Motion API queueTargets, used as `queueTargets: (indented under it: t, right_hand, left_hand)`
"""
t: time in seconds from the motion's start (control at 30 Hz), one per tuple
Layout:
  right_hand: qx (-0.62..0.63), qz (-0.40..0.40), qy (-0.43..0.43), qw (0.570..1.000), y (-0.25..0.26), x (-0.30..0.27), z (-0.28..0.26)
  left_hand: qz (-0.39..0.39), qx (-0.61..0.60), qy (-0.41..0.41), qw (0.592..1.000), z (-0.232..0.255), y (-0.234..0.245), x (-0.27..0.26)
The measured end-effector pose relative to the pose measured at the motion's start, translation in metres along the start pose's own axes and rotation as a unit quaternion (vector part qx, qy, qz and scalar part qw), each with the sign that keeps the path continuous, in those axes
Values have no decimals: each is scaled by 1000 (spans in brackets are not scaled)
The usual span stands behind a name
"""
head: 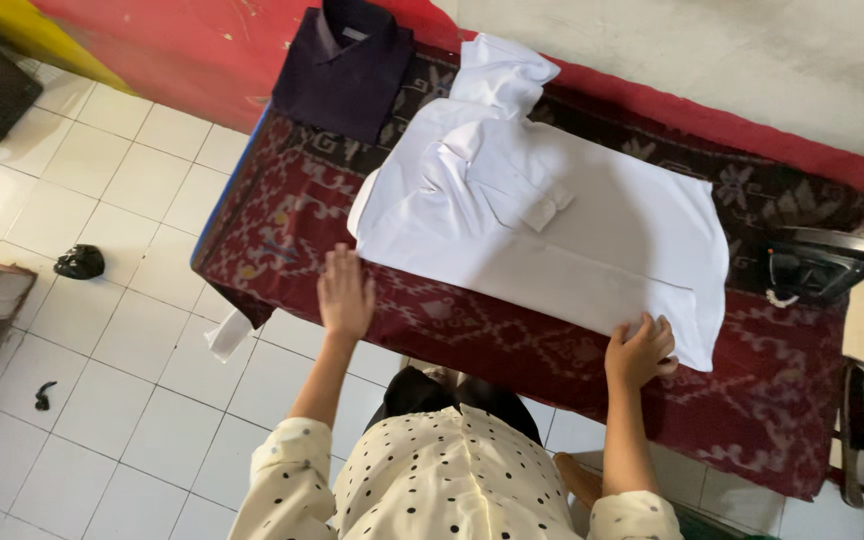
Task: The person irons a white long-sleeved shirt by hand using a dry iron, pressing the front panels, collar, and sleeves while frequently smoothing and refolding the fabric on an ironing board.
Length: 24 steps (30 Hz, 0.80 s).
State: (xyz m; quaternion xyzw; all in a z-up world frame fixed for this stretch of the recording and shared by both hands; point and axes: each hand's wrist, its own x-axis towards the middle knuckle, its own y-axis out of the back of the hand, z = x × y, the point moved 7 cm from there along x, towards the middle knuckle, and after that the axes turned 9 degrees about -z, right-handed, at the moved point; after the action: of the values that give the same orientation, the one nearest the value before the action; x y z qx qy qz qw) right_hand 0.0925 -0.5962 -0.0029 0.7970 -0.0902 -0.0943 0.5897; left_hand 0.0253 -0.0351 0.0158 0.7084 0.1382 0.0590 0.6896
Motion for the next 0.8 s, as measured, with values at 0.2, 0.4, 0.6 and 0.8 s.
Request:
queueTargets:
  t: [0.2,0.4,0.6,0.8]
  right_hand:
    - [20,1,-1,1000,-9,-13,-21]
    - [-8,-9,-6,1000,-8,-16,-27]
    - [-6,-25,-23,999,-8,-17,-29]
    - [20,57,28,998,-6,-10,-52]
  left_hand:
    - [-36,-56,-31,997,2,-18,0]
    - [78,-83,34,993,-30,-14,-16]
    - [36,-155,25,987,-13,-7,-4]
    - [166,-208,61,962,0,33,-12]
